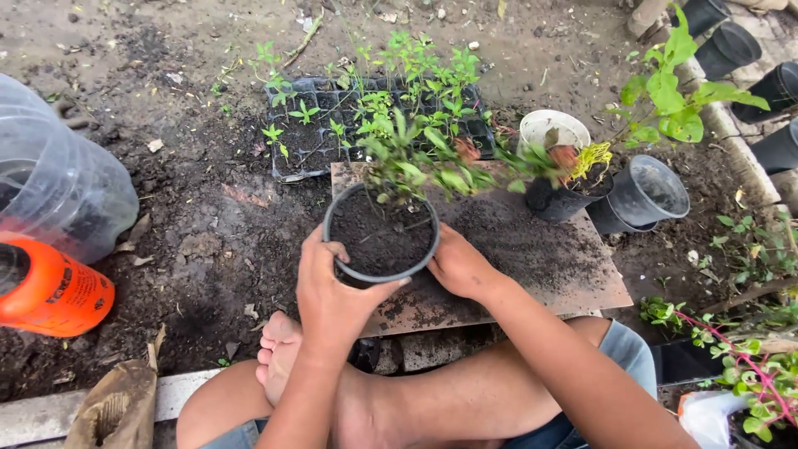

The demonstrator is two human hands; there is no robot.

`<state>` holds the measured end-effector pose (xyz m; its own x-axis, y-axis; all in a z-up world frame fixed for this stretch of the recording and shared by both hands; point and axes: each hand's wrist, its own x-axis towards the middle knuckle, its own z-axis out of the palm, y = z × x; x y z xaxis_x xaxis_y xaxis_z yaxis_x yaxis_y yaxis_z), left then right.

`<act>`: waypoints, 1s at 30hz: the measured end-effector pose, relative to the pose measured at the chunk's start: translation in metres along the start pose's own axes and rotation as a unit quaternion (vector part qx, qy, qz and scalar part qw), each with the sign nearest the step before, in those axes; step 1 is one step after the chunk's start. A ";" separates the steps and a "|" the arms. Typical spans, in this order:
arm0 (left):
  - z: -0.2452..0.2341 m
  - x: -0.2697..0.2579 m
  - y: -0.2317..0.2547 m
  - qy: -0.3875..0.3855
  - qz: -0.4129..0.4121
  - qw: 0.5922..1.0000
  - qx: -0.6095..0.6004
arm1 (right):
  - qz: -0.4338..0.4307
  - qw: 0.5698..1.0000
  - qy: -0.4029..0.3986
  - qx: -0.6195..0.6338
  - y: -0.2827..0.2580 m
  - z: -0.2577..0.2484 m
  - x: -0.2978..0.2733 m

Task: The person prepares soil on a wooden board and fills a black plastic pot with it. They then take a seedling from a tray, place it into the pot, and add more soil around the roots to secure it. The person repeats this process with another seedling, ensuring the plants are firmly planted in the pots.

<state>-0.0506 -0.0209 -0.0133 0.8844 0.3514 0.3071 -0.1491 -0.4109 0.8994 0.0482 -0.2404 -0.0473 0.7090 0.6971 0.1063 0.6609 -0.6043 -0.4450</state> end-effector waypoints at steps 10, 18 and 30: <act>0.008 -0.013 0.003 0.020 0.028 0.998 0.050 | -0.089 0.986 -0.004 -0.140 0.012 -0.033 -0.051; 0.058 -0.038 0.021 0.131 -0.056 0.990 0.010 | 0.083 0.980 -0.065 -0.171 0.000 -0.053 -0.076; 0.064 -0.070 0.037 0.085 -0.112 0.985 -0.104 | 0.038 0.962 -0.019 -0.269 0.035 -0.013 -0.082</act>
<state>-0.0894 -0.1143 -0.0216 0.8210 0.5570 0.1255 -0.0622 -0.1312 0.9894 0.0167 -0.3238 -0.0605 0.7578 0.6502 0.0546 0.6461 -0.7594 0.0760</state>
